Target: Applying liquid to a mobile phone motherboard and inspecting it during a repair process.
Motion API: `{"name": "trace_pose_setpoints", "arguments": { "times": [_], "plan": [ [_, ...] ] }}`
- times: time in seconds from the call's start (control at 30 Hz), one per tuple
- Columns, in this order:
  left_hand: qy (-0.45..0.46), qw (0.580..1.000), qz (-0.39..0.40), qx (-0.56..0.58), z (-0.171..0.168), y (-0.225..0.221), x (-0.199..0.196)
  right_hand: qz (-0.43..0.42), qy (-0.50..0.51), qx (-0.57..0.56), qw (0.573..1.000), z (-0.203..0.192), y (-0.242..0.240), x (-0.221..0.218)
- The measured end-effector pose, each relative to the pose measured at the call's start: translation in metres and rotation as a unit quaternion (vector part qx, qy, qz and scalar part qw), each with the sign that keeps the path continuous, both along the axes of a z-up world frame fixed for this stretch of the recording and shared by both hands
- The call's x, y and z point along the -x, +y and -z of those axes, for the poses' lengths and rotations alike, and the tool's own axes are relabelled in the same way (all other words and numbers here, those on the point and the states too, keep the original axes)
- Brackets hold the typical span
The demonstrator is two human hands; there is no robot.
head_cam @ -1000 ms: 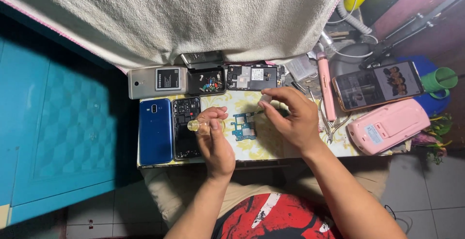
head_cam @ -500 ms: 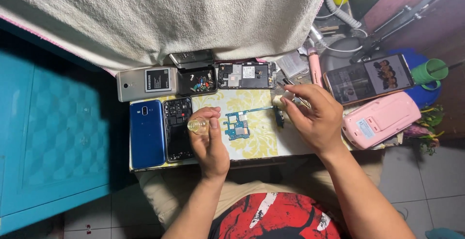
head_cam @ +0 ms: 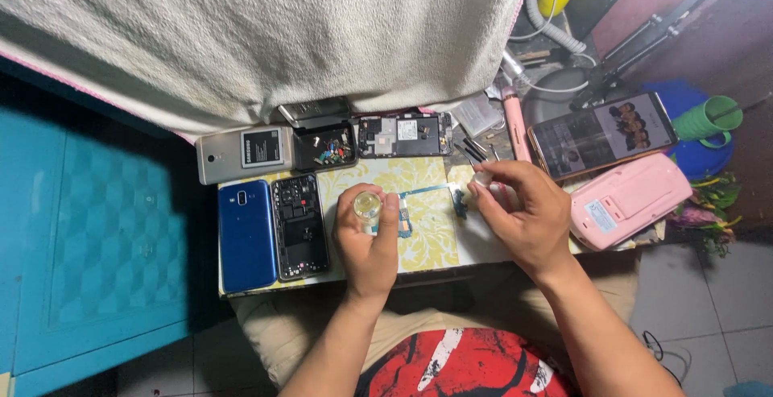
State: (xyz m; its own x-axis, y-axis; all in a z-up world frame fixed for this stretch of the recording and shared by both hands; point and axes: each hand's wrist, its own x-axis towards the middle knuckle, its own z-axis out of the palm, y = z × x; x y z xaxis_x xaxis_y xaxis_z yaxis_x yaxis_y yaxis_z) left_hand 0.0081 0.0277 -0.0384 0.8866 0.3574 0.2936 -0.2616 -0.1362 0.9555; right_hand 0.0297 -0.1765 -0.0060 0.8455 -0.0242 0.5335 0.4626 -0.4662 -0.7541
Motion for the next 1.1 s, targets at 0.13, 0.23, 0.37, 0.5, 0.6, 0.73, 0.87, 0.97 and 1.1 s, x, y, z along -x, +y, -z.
{"name": "trace_pose_setpoints", "arguments": {
  "times": [0.13,0.23,0.37,0.5,0.6,0.73,0.87,0.97,1.1],
  "plan": [
    [-0.018,0.999,-0.013,-0.049,-0.003,-0.006,-0.009,0.002,-0.003,-0.040,0.999,0.002,0.002,0.002],
    [-0.049,0.982,-0.013,-0.183,-0.028,-0.005,-0.014,0.010,-0.013,-0.014,1.000,-0.007,-0.001,-0.002],
    [-0.081,0.957,0.004,-0.278,-0.026,-0.011,-0.022,0.037,-0.034,-0.069,0.996,-0.021,-0.002,0.004],
    [-0.095,0.947,0.030,-0.305,-0.034,-0.017,-0.021,-0.002,0.030,-0.251,0.968,-0.027,-0.011,0.011],
    [-0.096,0.946,0.041,-0.308,-0.040,-0.023,-0.021,-0.010,0.059,-0.283,0.957,-0.028,-0.018,0.010],
    [-0.101,0.942,0.053,-0.317,-0.044,-0.026,-0.020,-0.040,0.060,-0.276,0.958,-0.026,-0.019,0.011],
    [-0.091,0.938,0.079,-0.326,-0.054,-0.027,-0.016,-0.087,0.048,-0.255,0.962,-0.040,-0.013,0.010],
    [-0.093,0.928,0.094,-0.348,-0.066,-0.028,-0.014,-0.116,0.067,-0.080,0.988,-0.063,-0.008,0.009],
    [-0.112,0.889,0.099,-0.432,-0.067,-0.026,-0.011,-0.030,0.005,0.241,0.970,-0.058,-0.011,0.009]
  ]
}}
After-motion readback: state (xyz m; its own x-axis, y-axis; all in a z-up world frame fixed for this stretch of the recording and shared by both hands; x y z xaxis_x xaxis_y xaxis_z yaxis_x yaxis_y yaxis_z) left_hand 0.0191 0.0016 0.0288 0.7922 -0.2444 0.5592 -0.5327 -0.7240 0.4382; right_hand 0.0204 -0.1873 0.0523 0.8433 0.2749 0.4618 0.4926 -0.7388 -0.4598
